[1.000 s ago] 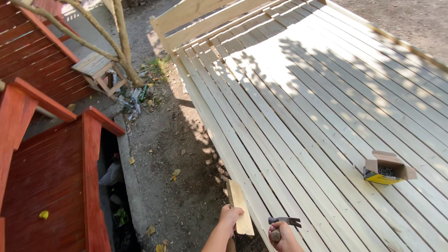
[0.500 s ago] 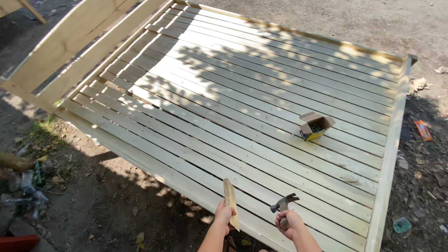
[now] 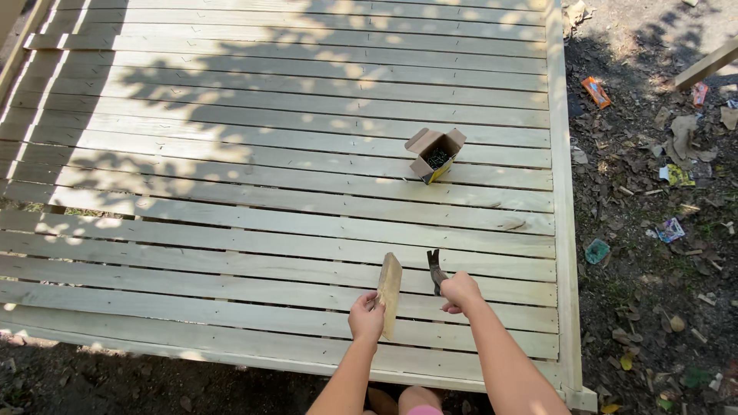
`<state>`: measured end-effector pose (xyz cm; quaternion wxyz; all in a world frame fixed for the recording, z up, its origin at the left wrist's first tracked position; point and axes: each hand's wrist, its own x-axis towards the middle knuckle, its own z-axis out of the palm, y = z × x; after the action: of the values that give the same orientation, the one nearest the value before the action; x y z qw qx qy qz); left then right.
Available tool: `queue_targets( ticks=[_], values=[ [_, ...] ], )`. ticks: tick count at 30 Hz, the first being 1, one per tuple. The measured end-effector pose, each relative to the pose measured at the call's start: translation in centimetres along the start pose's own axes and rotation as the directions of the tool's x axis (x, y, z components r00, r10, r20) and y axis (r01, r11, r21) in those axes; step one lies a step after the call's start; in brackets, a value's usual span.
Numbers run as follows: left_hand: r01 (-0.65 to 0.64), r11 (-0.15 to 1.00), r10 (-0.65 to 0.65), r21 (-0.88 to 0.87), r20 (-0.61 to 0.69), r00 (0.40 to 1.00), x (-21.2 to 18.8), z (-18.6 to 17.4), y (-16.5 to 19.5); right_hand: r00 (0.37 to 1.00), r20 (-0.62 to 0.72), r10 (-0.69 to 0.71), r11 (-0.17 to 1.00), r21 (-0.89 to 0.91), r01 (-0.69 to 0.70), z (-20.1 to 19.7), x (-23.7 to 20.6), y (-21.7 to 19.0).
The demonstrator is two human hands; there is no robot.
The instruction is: The person hammers nails into the wooden slats of a bed frame outdoors. They take nails from a small cardboard box, position them on the slats, and drive them in with a claw hammer, working along the frame and steadying the wood with the other hand.
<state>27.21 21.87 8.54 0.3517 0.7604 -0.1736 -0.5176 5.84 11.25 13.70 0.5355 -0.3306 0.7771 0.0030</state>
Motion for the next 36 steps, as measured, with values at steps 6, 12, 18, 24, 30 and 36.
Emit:
queue_targets(
  ticks=[6,12,18,24,30,36],
  values=[
    [0.120,0.990,-0.121,0.068,0.015,0.993,4.4,2.8,2.0,0.995,-0.096,-0.011,0.988,-0.152,-0.003,-1.6,2.1,-3.4],
    [0.167,0.508,-0.232,0.845,-0.053,0.971,7.8,4.0,6.7,0.991,-0.121,-0.063,0.964,-0.264,0.029,-2.3,4.2,-6.3],
    [-0.237,0.730,0.209,0.641,0.121,0.970,14.7,13.5,13.0,0.983,-0.177,-0.046,0.958,-0.286,-0.006,-1.3,4.7,-8.0],
    [-0.425,0.636,0.288,0.644,0.313,0.905,20.9,22.6,18.3,0.988,-0.156,0.007,0.967,-0.250,-0.047,-2.4,4.6,-7.0],
    [-0.544,0.593,0.374,0.593,0.395,0.839,24.3,25.3,19.0,0.968,-0.207,-0.145,0.946,-0.317,0.073,-0.3,4.0,-4.9],
    [-0.626,0.547,0.479,0.557,0.405,0.779,20.7,23.0,15.7,0.979,-0.171,-0.111,0.951,-0.304,0.054,-0.2,4.4,-3.7]
  ],
)
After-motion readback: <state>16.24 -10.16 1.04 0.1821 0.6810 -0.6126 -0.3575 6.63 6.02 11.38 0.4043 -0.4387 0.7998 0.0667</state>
